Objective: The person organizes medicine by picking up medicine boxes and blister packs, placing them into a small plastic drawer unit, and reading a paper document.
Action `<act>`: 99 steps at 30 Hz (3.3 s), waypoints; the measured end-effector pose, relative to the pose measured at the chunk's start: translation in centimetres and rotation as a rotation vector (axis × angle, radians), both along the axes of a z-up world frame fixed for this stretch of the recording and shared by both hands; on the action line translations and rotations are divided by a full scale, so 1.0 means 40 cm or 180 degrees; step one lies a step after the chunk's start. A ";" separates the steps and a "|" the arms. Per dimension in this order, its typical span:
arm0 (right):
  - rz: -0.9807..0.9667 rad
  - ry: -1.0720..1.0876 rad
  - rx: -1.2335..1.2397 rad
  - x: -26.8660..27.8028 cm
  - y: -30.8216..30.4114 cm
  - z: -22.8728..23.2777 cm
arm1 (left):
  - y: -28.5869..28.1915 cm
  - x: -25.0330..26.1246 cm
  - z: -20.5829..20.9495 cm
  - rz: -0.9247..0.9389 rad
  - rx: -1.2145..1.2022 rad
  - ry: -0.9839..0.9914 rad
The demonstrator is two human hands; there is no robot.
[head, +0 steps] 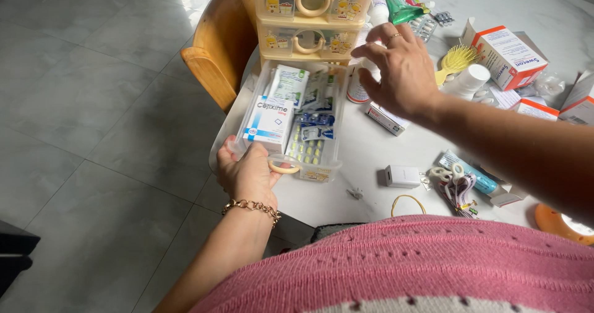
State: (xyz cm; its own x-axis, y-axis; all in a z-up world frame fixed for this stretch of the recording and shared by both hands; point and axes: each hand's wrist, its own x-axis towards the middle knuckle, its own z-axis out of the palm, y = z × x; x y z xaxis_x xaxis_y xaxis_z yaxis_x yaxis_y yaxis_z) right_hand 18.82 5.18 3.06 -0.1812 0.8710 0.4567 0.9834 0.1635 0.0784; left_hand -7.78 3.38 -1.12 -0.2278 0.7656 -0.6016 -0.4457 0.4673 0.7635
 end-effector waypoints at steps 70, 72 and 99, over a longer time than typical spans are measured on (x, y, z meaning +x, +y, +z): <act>0.0046 0.1671 -0.1969 -0.007 0.046 -0.079 | 0.467 -0.014 -0.005 -0.5091 0.2497 0.3334; -0.0162 0.2108 -0.2094 -0.006 0.044 -0.078 | 0.476 -0.012 -0.015 -0.4951 0.2705 0.3177; -0.0491 0.2806 -0.1053 -0.058 0.003 -0.075 | 0.457 0.065 -0.082 -0.2274 0.2608 0.2809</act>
State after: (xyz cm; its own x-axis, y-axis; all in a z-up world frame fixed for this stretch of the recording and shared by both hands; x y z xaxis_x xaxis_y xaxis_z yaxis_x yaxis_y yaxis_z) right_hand 16.51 5.31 0.06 0.2383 0.9660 0.1001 0.6790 -0.0920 -0.7284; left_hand -5.19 21.67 -4.41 0.2913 0.9348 0.2030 0.4606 -0.3230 0.8267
